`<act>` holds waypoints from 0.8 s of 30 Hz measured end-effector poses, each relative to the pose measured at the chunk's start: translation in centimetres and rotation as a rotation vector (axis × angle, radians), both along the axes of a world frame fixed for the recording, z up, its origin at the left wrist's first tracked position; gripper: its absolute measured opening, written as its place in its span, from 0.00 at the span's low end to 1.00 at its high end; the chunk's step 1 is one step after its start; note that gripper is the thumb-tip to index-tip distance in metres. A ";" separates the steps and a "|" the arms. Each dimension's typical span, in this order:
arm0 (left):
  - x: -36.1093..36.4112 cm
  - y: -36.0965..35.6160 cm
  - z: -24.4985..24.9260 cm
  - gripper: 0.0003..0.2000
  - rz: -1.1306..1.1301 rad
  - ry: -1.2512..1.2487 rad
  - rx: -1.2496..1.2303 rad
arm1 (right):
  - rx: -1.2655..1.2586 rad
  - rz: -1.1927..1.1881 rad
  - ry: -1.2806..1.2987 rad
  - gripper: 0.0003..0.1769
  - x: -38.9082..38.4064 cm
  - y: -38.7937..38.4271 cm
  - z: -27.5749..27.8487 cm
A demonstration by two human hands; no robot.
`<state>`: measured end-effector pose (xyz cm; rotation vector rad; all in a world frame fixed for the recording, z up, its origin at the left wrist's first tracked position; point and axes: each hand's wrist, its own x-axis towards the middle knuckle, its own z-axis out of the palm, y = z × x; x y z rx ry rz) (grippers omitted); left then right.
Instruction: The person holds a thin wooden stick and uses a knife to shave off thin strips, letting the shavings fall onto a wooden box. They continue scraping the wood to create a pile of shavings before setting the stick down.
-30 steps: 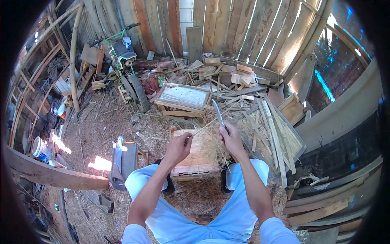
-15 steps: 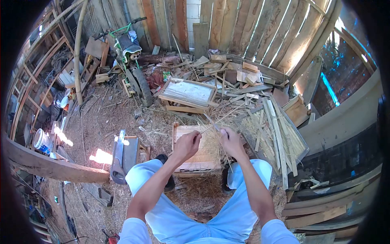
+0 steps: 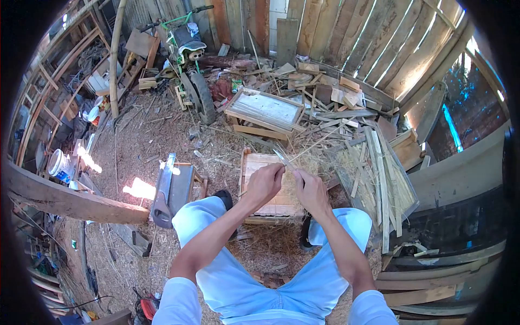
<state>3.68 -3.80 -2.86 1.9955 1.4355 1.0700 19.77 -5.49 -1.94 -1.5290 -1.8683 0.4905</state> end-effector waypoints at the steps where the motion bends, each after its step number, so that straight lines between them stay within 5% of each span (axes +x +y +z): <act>1: 0.0 0.0 -0.1 0.08 0.007 -0.003 -0.016 | -0.027 -0.017 -0.023 0.13 -0.1 -0.1 0.0; 20: 0.4 -0.6 1.4 0.10 0.052 0.097 -0.098 | 0.080 -0.081 -0.071 0.12 -0.6 1.0 0.1; 24: -0.1 -1.7 0.5 0.09 -0.033 0.113 -0.060 | -0.022 -0.248 -0.116 0.13 2.3 2.8 0.5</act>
